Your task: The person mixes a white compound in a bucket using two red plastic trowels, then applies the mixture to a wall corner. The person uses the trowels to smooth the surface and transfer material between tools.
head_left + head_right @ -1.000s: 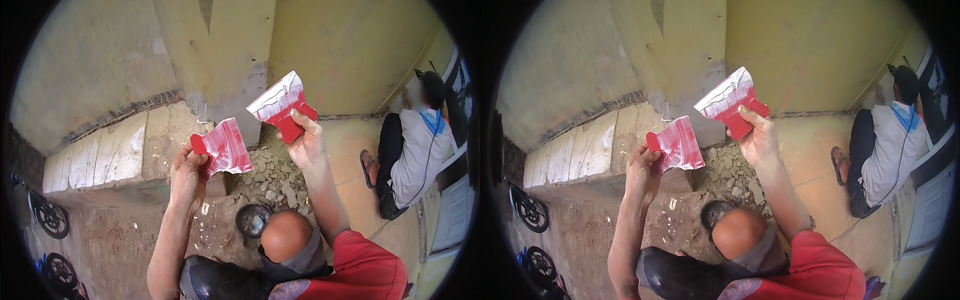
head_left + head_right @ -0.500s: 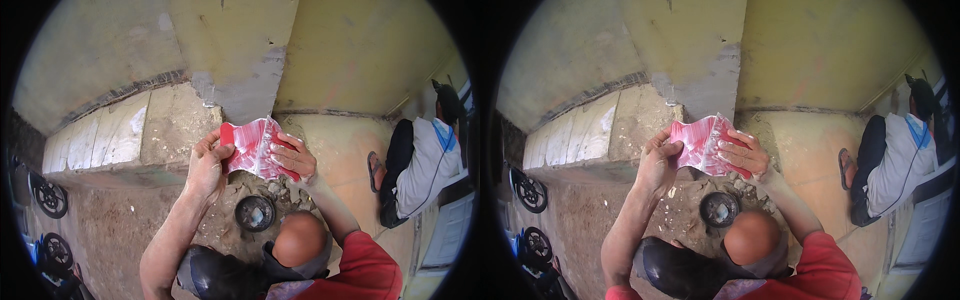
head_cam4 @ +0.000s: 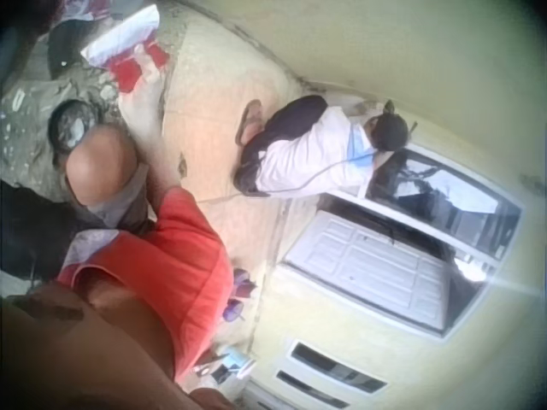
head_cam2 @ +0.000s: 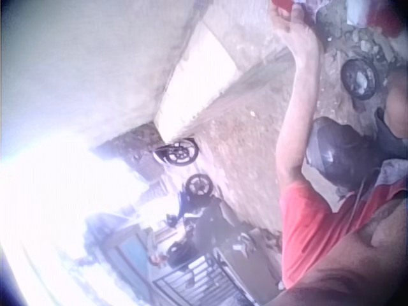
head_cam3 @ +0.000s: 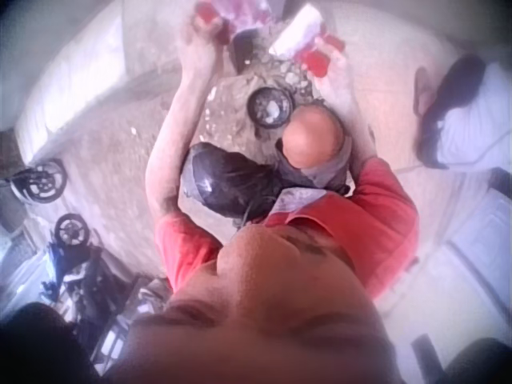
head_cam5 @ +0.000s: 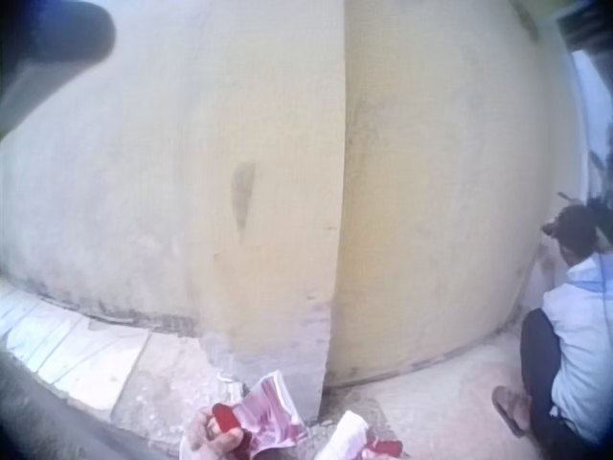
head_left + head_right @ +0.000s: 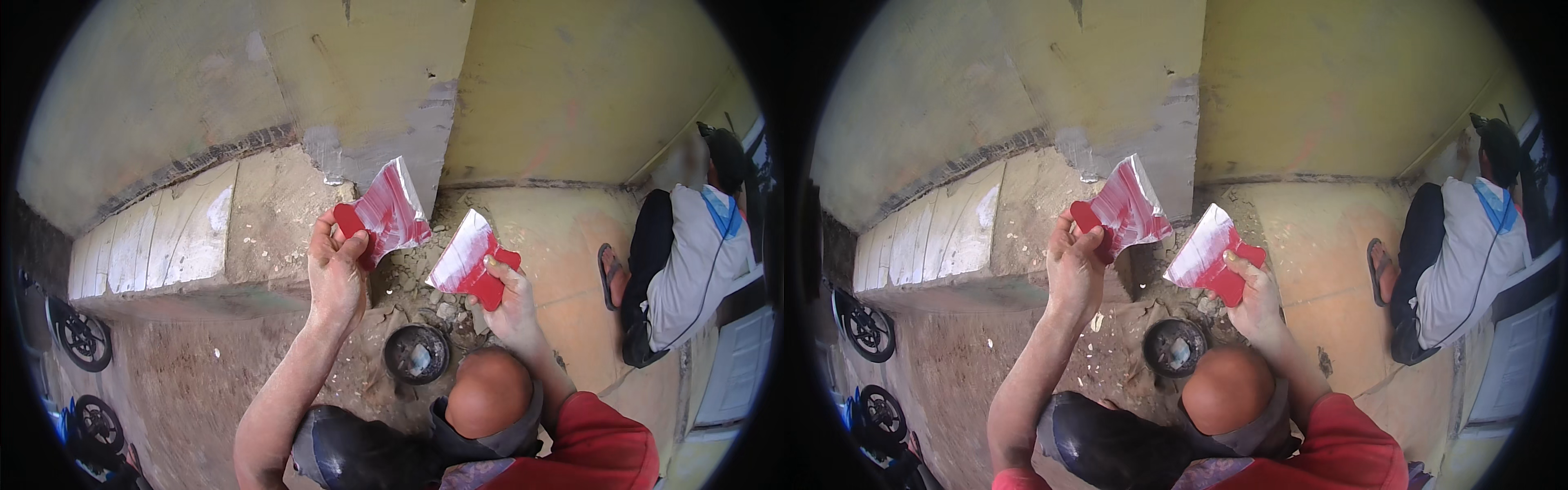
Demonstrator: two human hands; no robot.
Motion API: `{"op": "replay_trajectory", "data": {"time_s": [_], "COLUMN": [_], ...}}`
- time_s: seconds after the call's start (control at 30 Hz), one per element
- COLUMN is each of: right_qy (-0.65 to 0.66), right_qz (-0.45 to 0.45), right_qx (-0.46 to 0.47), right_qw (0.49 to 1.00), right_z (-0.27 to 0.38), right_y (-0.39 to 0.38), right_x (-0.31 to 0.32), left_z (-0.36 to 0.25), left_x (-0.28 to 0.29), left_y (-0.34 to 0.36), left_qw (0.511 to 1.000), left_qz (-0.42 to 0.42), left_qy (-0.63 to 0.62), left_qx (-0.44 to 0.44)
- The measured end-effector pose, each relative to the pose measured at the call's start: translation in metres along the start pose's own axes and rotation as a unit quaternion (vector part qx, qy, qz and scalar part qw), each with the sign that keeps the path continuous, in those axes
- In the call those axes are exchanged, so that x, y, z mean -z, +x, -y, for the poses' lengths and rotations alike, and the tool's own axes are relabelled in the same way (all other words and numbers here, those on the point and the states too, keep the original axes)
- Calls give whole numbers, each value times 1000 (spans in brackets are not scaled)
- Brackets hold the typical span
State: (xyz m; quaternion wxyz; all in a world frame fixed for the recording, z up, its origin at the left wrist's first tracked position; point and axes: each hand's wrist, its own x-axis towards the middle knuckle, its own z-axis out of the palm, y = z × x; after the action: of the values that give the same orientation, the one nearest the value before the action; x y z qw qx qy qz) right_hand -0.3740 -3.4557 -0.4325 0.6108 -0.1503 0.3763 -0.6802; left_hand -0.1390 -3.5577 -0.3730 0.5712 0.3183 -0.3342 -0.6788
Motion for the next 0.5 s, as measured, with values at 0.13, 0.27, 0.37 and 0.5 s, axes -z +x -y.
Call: {"op": "replay_trajectory", "data": {"time_s": [0.13, 0.27, 0.37, 0.5], "right_qy": [26, 59, 65, 41], "right_qz": [7, -11, -46, -58], "right_qx": [-18, -40, -34, -22], "right_qw": [999, 997, 996, 997], "right_z": [-1, -12, -15, 0], "right_y": [2, 9, 13, 15], "right_x": [-23, -27, -30, -35], "left_z": [14, 25, 35, 24], "left_x": [0, 0, -7, -8], "left_y": [1, -4, -11, -20], "left_qw": [998, 987, 976, 951], "left_qz": [40, 124, 172, 211], "left_qy": [44, 83, 101, 219], "left_qx": [-33, -51, -84, -54]}}
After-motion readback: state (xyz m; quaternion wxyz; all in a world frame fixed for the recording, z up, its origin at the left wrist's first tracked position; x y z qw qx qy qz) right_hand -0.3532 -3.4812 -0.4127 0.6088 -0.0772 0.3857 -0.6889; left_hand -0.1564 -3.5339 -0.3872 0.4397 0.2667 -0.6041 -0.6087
